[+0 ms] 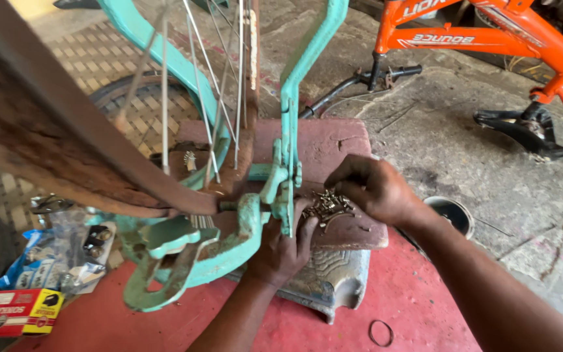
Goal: The person repairs a bicycle wheel by tightening the spokes and adjusting the rim on a truing stand using a spoke wrench and by hand.
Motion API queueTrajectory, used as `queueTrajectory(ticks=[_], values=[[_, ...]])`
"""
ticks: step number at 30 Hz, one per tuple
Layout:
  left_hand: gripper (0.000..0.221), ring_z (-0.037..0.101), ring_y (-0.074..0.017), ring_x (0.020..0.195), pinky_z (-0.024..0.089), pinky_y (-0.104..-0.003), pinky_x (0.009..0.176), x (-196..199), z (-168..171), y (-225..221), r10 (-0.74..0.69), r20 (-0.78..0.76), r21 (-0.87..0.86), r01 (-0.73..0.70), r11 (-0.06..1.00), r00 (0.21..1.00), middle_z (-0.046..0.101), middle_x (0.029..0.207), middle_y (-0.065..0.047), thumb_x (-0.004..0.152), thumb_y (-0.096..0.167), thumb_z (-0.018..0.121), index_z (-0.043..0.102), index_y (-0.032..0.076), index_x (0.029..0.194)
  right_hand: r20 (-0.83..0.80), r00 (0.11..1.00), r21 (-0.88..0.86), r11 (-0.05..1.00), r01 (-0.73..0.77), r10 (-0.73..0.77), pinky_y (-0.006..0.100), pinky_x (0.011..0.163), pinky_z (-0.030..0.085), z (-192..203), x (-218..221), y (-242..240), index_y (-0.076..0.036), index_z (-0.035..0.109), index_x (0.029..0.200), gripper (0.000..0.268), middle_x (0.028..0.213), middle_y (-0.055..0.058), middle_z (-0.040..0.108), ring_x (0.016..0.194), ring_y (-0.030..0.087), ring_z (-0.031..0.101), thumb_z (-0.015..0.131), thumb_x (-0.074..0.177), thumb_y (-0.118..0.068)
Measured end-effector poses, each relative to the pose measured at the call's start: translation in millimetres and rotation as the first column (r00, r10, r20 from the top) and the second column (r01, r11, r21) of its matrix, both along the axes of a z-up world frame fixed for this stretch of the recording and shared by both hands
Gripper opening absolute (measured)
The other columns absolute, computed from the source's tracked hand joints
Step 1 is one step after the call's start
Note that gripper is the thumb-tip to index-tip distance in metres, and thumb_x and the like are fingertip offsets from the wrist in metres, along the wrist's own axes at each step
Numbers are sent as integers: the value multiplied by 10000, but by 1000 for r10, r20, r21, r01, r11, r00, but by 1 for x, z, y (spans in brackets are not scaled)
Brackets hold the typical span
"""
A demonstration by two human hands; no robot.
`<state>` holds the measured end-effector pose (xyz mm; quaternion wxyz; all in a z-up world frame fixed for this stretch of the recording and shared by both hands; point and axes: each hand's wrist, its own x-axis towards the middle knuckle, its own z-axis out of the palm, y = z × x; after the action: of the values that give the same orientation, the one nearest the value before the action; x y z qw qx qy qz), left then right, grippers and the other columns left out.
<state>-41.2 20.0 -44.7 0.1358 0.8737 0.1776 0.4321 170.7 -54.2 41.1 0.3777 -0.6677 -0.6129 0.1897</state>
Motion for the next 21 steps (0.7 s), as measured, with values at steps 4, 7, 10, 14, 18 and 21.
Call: queueTrajectory(ticks=[4,7,10,14,18,21], values=[[369,722,-391,939,583,-443,828,9,-27,9,172,46,-38,-170,985,984,732,1031,-249,1049,327,614,642,8,1232,103,993,17,998,-66,64,289,733,650,1,-29,0,-70,729,1010,110,905,75,809,816,141,797,700,904,-78],[298,747,-357,859,588,-435,760,9,-37,15,147,-170,-292,-192,937,974,742,972,-224,1037,310,620,655,33,1140,6,993,19,993,-114,114,295,718,650,0,-39,-1,-75,748,1064,220,907,51,817,800,138,807,718,848,-45],[305,744,-379,886,581,-444,763,8,-38,15,117,76,-38,-114,993,990,747,1002,-235,1026,232,610,639,-14,1203,-68,980,51,981,-186,189,297,749,646,-1,-37,0,-67,753,1050,222,932,51,822,830,138,796,746,830,-40],[336,743,-373,881,587,-441,755,10,-40,15,108,69,-86,-102,991,992,741,997,-243,1029,248,622,624,-23,1228,-157,969,101,979,-176,190,287,758,643,-7,-36,-3,-57,715,1064,226,931,43,803,848,114,776,756,843,-35],[305,741,-371,858,585,-442,739,10,-38,15,169,39,-89,-165,982,985,744,974,-232,1025,263,655,640,9,1192,-232,954,107,980,-170,191,280,779,653,-13,-34,-1,-40,719,1031,197,944,45,798,862,107,769,767,844,1],[310,736,-378,875,578,-450,754,8,-30,13,153,36,-70,-150,986,988,742,988,-238,1025,249,654,634,0,1209,-285,938,88,980,-178,196,283,762,661,-15,-32,0,-26,724,1019,178,940,54,800,839,115,770,761,850,13]])
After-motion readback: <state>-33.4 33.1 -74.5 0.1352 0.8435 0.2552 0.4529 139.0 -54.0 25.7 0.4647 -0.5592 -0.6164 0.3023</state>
